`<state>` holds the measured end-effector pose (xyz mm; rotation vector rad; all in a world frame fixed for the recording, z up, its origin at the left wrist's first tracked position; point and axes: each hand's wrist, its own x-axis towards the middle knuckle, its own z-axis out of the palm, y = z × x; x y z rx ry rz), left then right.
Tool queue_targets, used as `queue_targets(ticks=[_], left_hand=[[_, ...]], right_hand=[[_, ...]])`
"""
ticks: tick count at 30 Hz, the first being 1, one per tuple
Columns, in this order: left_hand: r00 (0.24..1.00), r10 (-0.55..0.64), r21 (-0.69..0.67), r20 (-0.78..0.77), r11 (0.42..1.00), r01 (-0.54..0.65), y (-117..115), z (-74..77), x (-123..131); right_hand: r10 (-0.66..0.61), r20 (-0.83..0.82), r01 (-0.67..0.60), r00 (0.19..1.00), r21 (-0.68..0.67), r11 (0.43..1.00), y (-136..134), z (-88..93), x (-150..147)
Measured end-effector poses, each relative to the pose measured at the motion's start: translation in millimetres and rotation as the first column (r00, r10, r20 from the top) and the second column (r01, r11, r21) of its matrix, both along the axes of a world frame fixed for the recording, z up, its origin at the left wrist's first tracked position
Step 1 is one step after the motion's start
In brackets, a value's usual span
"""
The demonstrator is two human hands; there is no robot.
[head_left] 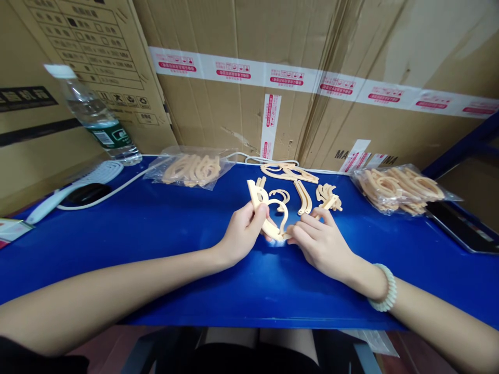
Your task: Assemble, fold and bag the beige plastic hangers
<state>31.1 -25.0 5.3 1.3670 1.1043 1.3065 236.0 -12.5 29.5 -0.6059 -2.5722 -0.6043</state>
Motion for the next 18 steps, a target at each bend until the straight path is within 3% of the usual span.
queue_targets(ticks=[6,10,18], left_hand=[[0.990,0.043,-0.076,0.132,0.997,-0.033,7.5,-4.6,0.1],[0.971,0.054,-0.096,0.232,0.995,-0.032,12.7,-9.5,0.4],[0.950,0.054,-0.106,0.307,0.994,-0.022,15.0,-8.7,1.7]], right_hand=[[0.029,0.017,-0.030,0.999,0.044,0.999,4.2,-2.7,7.6],[-0.026,-0.110,0.014,0.994,-0.107,0.994,19.4,-6.3,18.1],[-0.013,-0.180,-0.038,0.984,-0.282,0.959,45.2,-8.3,24.2]])
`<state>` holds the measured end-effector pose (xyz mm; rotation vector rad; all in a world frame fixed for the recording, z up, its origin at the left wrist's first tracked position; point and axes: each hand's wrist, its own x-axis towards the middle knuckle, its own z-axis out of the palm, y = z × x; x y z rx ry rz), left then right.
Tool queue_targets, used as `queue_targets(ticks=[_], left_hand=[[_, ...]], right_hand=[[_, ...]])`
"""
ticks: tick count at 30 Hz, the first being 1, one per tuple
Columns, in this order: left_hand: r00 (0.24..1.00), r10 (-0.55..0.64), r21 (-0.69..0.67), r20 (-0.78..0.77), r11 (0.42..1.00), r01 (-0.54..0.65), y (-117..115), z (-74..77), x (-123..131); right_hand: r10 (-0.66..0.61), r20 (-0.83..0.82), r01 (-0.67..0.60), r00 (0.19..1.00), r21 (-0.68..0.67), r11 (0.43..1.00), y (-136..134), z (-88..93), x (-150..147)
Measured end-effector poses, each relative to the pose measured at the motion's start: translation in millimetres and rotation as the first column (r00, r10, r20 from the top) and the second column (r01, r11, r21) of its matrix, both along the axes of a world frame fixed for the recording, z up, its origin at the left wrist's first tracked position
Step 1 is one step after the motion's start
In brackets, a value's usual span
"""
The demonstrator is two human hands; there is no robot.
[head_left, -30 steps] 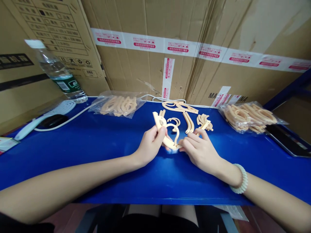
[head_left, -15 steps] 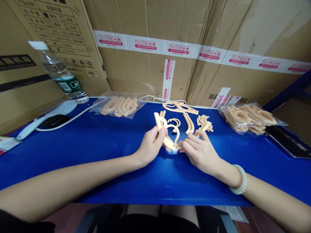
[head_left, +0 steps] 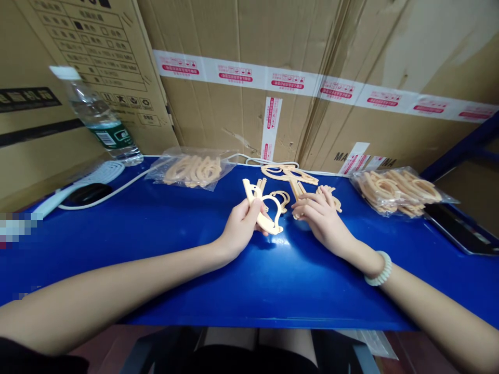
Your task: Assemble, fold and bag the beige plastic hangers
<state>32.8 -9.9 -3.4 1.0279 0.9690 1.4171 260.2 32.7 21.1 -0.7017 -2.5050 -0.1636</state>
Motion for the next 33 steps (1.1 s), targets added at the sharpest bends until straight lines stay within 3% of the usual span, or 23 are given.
queue_targets(ticks=[5,17,27,33], left_hand=[[1.000,-0.017,-0.014,0.010,1.000,0.017,0.2,0.0,0.3],[1.000,-0.019,-0.046,0.023,0.999,0.020,-0.5,2.8,0.9],[0.993,-0.063,-0.060,0.100,0.996,0.069,0.0,3.4,-1.7],[0.994,-0.062,-0.078,0.086,0.995,0.069,-0.4,4.6,-2.0]], right_hand=[[0.049,-0.094,-0.060,0.994,-0.118,0.991,15.4,-2.0,6.6],[0.079,-0.090,-0.091,0.993,-0.140,0.986,20.9,-8.2,7.5],[-0.055,0.003,0.055,0.998,-0.183,0.982,12.9,-3.0,12.8],[-0.038,0.043,0.047,0.998,-0.206,0.977,12.9,-4.6,13.3]])
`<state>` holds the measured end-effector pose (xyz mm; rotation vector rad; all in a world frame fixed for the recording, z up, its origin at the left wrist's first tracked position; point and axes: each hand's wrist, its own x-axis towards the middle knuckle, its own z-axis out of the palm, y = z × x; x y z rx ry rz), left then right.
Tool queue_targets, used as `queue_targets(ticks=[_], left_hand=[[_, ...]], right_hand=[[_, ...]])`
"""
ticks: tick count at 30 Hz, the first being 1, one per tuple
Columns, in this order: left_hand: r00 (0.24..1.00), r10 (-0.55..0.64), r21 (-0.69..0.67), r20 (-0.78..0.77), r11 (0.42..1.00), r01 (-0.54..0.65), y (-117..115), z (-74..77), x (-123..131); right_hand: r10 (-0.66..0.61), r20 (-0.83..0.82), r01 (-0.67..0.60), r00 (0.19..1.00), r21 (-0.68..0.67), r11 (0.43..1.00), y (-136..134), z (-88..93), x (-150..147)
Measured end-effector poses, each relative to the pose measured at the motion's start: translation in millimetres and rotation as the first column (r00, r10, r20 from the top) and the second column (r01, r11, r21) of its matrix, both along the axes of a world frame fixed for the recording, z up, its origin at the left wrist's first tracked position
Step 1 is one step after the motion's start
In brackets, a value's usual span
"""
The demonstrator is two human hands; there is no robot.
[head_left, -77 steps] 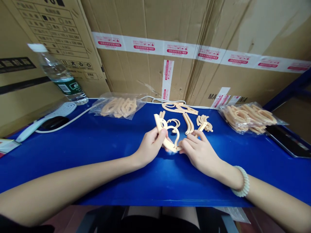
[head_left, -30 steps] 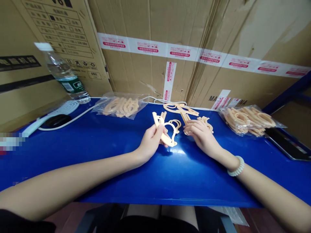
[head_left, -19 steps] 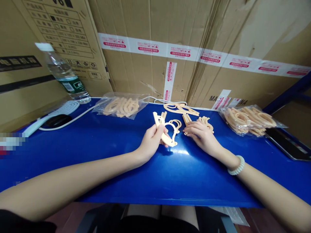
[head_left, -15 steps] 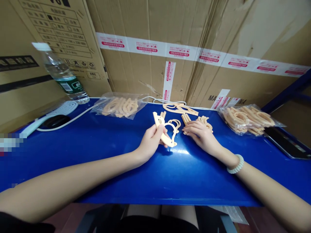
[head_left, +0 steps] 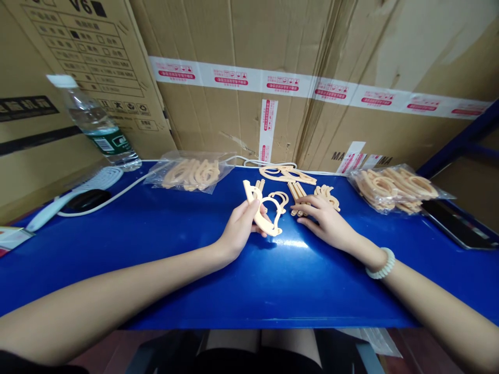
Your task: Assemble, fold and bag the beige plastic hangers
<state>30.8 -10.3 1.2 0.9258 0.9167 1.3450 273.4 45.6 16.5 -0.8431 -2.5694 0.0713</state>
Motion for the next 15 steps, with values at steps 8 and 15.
queue_targets(ticks=[8,15], left_hand=[[1.000,0.002,-0.002,-0.024,1.000,-0.002,-2.2,2.5,3.3],[0.988,0.031,0.155,-0.150,0.988,-0.008,6.2,-1.0,-7.3]], right_hand=[[-0.019,-0.048,0.020,0.999,0.014,1.000,1.4,-3.7,2.1],[-0.055,-0.035,0.057,0.998,0.046,0.997,-4.9,0.5,0.2]])
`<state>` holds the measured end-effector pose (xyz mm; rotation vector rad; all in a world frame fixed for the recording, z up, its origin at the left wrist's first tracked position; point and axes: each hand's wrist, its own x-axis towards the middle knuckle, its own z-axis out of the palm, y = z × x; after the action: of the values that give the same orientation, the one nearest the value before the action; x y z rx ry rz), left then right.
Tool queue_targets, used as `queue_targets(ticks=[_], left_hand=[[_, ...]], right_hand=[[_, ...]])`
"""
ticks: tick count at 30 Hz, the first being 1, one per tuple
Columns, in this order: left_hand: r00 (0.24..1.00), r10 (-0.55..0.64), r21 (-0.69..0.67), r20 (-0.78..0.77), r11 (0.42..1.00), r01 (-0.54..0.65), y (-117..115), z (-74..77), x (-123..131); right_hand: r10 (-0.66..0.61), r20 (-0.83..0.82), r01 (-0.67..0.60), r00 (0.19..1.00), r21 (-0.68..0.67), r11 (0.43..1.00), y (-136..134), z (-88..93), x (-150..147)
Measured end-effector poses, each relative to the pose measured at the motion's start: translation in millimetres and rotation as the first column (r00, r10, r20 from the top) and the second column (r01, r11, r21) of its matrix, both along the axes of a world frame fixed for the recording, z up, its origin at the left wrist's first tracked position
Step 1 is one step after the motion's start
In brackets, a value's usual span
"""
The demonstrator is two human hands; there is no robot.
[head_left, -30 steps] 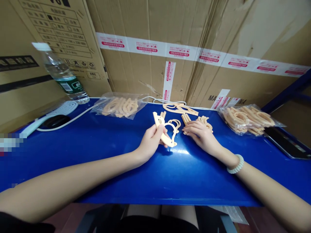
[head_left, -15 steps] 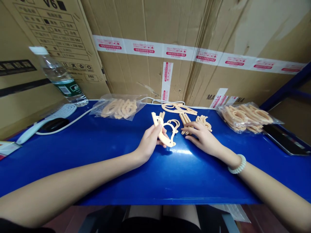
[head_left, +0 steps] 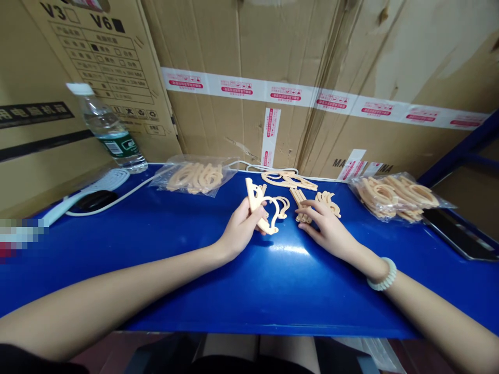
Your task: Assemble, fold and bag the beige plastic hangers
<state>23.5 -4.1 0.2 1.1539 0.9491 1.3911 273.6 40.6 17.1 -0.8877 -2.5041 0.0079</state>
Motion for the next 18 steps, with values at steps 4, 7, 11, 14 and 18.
queue_targets(ticks=[4,7,11,14,18], left_hand=[[0.970,0.038,0.190,-0.240,0.982,0.008,8.8,0.7,-14.3],[0.942,0.012,0.222,-0.336,0.973,0.067,6.2,1.7,-15.4],[0.910,-0.100,0.222,-0.403,0.954,0.203,-2.7,3.3,-9.8],[0.904,-0.085,0.238,-0.418,0.950,0.200,-4.7,4.6,-8.5],[0.913,-0.032,0.246,-0.407,0.959,0.143,-3.3,5.1,-10.0]], right_hand=[[0.006,-0.057,-0.003,0.998,0.040,0.999,-17.1,10.4,-6.2],[0.103,-0.046,-0.102,0.994,0.014,0.995,-33.9,16.2,-14.1],[0.209,0.030,-0.209,0.977,-0.013,0.978,-45.8,17.9,-20.7],[0.218,-0.019,-0.218,0.976,-0.013,0.976,-43.7,18.2,-19.5],[0.197,-0.101,-0.203,0.975,-0.056,0.978,-38.6,19.6,-17.2]])
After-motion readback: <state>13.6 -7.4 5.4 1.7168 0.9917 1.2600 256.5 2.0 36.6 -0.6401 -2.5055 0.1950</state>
